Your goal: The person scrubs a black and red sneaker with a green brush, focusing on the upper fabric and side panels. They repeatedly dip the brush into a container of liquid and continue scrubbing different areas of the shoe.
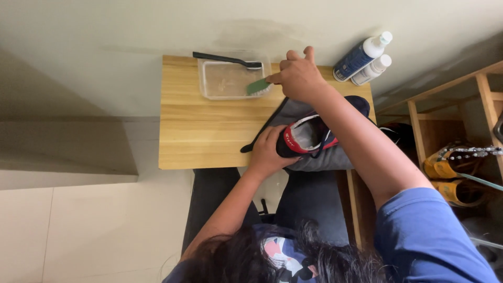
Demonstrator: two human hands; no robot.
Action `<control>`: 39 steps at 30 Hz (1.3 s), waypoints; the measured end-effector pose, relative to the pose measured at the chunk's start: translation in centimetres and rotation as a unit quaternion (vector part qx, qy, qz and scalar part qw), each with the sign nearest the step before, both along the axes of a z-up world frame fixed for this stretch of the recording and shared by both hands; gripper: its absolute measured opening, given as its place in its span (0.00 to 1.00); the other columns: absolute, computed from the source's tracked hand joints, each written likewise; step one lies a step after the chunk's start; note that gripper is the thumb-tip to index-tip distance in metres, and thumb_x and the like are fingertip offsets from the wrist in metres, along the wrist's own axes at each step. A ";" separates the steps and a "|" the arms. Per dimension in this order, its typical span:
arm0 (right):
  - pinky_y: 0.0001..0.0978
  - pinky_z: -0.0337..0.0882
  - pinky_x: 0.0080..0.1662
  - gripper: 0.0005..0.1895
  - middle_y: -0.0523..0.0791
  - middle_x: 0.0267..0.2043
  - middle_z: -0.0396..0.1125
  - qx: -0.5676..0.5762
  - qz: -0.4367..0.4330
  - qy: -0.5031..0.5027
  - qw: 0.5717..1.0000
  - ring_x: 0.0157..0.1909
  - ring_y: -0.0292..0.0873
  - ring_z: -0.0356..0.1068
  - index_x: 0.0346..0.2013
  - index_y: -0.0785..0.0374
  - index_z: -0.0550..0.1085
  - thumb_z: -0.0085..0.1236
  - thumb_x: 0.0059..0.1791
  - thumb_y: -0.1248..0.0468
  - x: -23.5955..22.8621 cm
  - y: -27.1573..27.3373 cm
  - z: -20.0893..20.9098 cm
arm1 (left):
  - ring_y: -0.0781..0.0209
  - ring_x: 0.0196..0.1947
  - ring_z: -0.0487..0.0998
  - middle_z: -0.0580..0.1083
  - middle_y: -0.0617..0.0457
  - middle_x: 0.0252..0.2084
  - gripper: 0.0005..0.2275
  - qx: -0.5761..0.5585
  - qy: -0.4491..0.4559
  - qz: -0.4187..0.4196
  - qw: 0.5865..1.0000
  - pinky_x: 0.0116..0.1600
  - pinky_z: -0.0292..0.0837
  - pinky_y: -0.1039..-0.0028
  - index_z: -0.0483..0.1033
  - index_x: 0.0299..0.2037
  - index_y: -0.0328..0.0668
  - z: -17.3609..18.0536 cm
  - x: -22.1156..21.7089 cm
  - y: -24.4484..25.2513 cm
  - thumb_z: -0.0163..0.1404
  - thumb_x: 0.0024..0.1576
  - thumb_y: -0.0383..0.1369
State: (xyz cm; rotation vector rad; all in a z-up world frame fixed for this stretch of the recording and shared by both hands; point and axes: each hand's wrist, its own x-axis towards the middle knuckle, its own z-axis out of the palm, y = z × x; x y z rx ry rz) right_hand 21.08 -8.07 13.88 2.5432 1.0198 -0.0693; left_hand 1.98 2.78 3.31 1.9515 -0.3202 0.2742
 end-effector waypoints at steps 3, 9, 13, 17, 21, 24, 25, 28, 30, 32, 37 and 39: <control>0.54 0.55 0.39 0.33 0.40 0.31 0.65 0.173 0.105 -0.134 0.970 0.37 0.51 0.60 0.53 0.34 0.80 0.55 0.41 0.74 0.8 -2.5 -2.3 | 0.50 0.56 0.75 0.74 0.48 0.54 0.35 -0.008 -0.013 -0.001 1.000 0.60 0.72 0.61 0.70 0.59 0.41 0.4 -0.1 0.1 0.69 0.42 0.44; 0.53 0.59 0.46 0.04 0.40 0.34 0.70 0.216 0.012 -0.118 0.969 0.41 0.45 0.67 0.43 0.40 0.80 0.60 0.55 0.54 0.5 -5.1 -5.0 | 0.52 0.51 0.77 0.73 0.52 0.46 0.39 -0.047 -0.038 0.043 0.997 0.59 0.73 0.65 0.73 0.57 0.51 -2.1 0.4 -0.9 0.70 0.32 0.49; 0.48 0.57 0.45 0.07 0.39 0.34 0.69 0.239 0.031 -0.142 0.960 0.40 0.43 0.65 0.48 0.39 0.80 0.60 0.55 0.54 0.3 -5.6 -5.2 | 0.52 0.51 0.78 0.74 0.53 0.46 0.39 -0.043 -0.027 0.039 0.998 0.59 0.73 0.66 0.73 0.57 0.52 -1.3 0.2 -0.7 0.71 0.31 0.47; 0.48 0.58 0.45 0.05 0.39 0.34 0.69 0.240 0.042 -0.145 0.959 0.40 0.43 0.66 0.43 0.41 0.80 0.62 0.53 0.53 -0.7 -5.1 -4.5 | 0.51 0.51 0.78 0.74 0.52 0.46 0.39 -0.045 -0.023 0.040 0.998 0.58 0.74 0.65 0.73 0.57 0.52 -1.3 0.2 -0.6 0.71 0.31 0.47; 0.48 0.58 0.46 0.05 0.38 0.33 0.69 0.246 0.026 -0.131 0.960 0.39 0.43 0.66 0.45 0.38 0.80 0.58 0.56 0.53 -1.1 -4.8 -4.9 | 0.50 0.51 0.78 0.74 0.51 0.46 0.39 -0.053 -0.009 0.031 0.998 0.58 0.74 0.63 0.73 0.57 0.52 -1.3 0.2 -0.5 0.71 0.31 0.47; 0.46 0.58 0.46 0.04 0.38 0.36 0.68 0.260 0.028 -0.156 0.953 0.40 0.42 0.66 0.43 0.40 0.79 0.58 0.55 0.54 -0.9 -4.7 -4.6 | 0.52 0.51 0.78 0.74 0.53 0.46 0.39 -0.039 -0.018 0.034 0.998 0.59 0.74 0.65 0.72 0.57 0.53 -1.1 0.2 -0.6 0.71 0.31 0.47; 0.46 0.58 0.46 0.04 0.38 0.36 0.68 0.260 0.028 -0.156 0.952 0.40 0.42 0.66 0.43 0.40 0.79 0.58 0.55 0.54 -1.0 -4.7 -4.8 | 0.52 0.51 0.78 0.74 0.53 0.46 0.39 -0.039 -0.018 0.035 0.998 0.59 0.74 0.65 0.72 0.57 0.53 -1.1 0.2 -0.5 0.71 0.31 0.47; 0.46 0.58 0.47 0.09 0.38 0.34 0.69 0.254 0.021 -0.140 0.957 0.38 0.42 0.67 0.50 0.38 0.79 0.59 0.55 0.54 -1.2 -4.9 -5.5 | 0.50 0.51 0.78 0.74 0.51 0.46 0.39 -0.049 -0.017 0.032 0.998 0.59 0.74 0.63 0.72 0.57 0.52 -1.1 0.3 -0.6 0.71 0.30 0.46; 0.49 0.60 0.45 0.08 0.39 0.34 0.69 0.258 -0.001 -0.125 0.958 0.37 0.44 0.69 0.49 0.39 0.80 0.58 0.55 0.55 -1.4 -4.9 -5.9 | 0.49 0.51 0.78 0.74 0.50 0.46 0.39 -0.041 -0.018 0.032 0.998 0.59 0.74 0.63 0.72 0.57 0.50 -1.3 0.2 -0.5 0.71 0.30 0.45; 0.48 0.60 0.45 0.09 0.39 0.34 0.69 0.263 -0.003 -0.129 0.956 0.38 0.43 0.69 0.49 0.37 0.79 0.57 0.55 0.54 -1.4 -5.0 -6.1 | 0.50 0.51 0.78 0.74 0.51 0.46 0.39 -0.040 -0.016 0.031 0.999 0.59 0.74 0.63 0.72 0.57 0.50 -1.1 0.0 -0.4 0.71 0.30 0.45; 0.46 0.61 0.42 0.10 0.38 0.32 0.68 0.278 -0.005 -0.174 0.945 0.33 0.43 0.71 0.49 0.38 0.80 0.59 0.54 0.56 -2.1 -5.0 -5.1 | 0.51 0.51 0.78 0.74 0.51 0.46 0.40 -0.040 -0.024 0.039 0.998 0.59 0.74 0.64 0.73 0.57 0.51 -1.6 0.4 -0.6 0.72 0.30 0.48; 0.35 0.62 0.39 0.10 0.38 0.33 0.69 0.418 0.027 -0.156 0.894 0.35 0.43 0.73 0.49 0.45 0.81 0.62 0.54 0.62 -2.3 -5.9 -4.5 | 0.50 0.51 0.78 0.74 0.49 0.46 0.41 -0.025 -0.007 0.045 0.999 0.59 0.74 0.64 0.73 0.57 0.48 -1.7 0.4 -0.6 0.73 0.29 0.48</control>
